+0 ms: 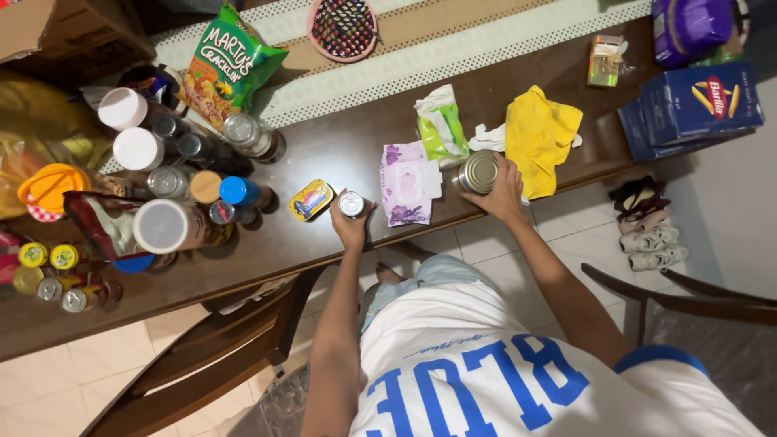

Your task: The person wipes several cans and a food pouch with a cloth and places them onto a shelf inside a dark cabinet.

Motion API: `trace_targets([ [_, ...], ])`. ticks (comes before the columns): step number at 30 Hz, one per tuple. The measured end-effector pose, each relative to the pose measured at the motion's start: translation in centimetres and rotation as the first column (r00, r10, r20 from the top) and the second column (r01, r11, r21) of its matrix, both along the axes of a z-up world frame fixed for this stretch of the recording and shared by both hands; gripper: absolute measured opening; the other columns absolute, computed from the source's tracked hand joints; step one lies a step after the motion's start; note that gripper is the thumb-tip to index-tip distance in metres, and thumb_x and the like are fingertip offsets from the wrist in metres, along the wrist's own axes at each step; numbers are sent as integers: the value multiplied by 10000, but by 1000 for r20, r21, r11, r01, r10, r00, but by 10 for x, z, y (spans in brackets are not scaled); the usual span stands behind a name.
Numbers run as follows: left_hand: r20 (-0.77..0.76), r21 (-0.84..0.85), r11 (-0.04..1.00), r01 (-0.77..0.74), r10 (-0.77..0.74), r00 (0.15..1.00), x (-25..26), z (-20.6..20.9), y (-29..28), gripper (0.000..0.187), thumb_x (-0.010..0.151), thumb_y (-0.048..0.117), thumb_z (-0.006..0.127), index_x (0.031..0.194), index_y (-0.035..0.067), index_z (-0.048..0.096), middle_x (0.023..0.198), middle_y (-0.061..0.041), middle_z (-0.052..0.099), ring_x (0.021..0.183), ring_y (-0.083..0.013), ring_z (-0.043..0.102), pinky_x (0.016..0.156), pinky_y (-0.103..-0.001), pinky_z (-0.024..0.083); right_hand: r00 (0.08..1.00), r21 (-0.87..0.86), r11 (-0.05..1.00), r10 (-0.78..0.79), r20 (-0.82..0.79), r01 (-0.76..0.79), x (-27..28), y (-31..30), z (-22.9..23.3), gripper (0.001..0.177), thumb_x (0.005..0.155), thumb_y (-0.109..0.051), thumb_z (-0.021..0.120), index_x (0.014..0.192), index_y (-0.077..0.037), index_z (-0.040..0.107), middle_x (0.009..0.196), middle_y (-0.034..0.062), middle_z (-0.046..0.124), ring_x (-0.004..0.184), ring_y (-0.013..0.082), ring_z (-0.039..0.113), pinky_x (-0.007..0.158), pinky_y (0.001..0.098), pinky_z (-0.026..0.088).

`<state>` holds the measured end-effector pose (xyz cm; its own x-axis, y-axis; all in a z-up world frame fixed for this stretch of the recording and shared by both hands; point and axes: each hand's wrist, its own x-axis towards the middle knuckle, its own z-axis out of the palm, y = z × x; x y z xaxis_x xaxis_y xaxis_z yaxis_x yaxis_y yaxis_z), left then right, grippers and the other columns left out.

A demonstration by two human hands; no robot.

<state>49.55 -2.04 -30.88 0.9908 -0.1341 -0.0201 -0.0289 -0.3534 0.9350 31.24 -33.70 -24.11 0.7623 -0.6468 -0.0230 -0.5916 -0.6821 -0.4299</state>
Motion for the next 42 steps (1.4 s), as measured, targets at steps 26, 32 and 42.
trace_targets([
  [26, 386, -60, 996, 60, -33, 922, -63, 236, -3, 1115, 730, 376, 929, 1573, 67, 268, 1515, -212, 367, 1419, -391, 432, 1204, -519, 411, 949, 964, -265, 296, 111, -31, 133, 113, 84, 486, 1003, -433, 628, 1239, -9, 615, 1130, 91, 692, 962, 158, 650, 819, 308, 518],
  [32, -317, -775, 493, -395, 236, 918, -44, 205, 36, 750, 917, 616, 553, 1454, 108, 423, 1409, -180, 503, 1247, -327, 567, 1035, -500, 508, 847, 971, -10, 488, 213, -238, 152, 162, 135, 494, 1033, -528, 525, 1279, -111, 619, 1112, 22, 605, 963, 132, 523, 800, 286, 452],
  [42, -365, -868, -290, -402, -176, 914, -53, 227, 63, 719, 982, 693, 442, 1374, 106, 576, 1324, -159, 627, 1164, -353, 603, 929, -512, 523, 547, 692, 19, 629, 553, -721, 173, 224, 164, 738, 895, -268, 655, 1575, -123, 408, 1428, 106, 425, 1156, 305, 544, 969, 432, 463],
])
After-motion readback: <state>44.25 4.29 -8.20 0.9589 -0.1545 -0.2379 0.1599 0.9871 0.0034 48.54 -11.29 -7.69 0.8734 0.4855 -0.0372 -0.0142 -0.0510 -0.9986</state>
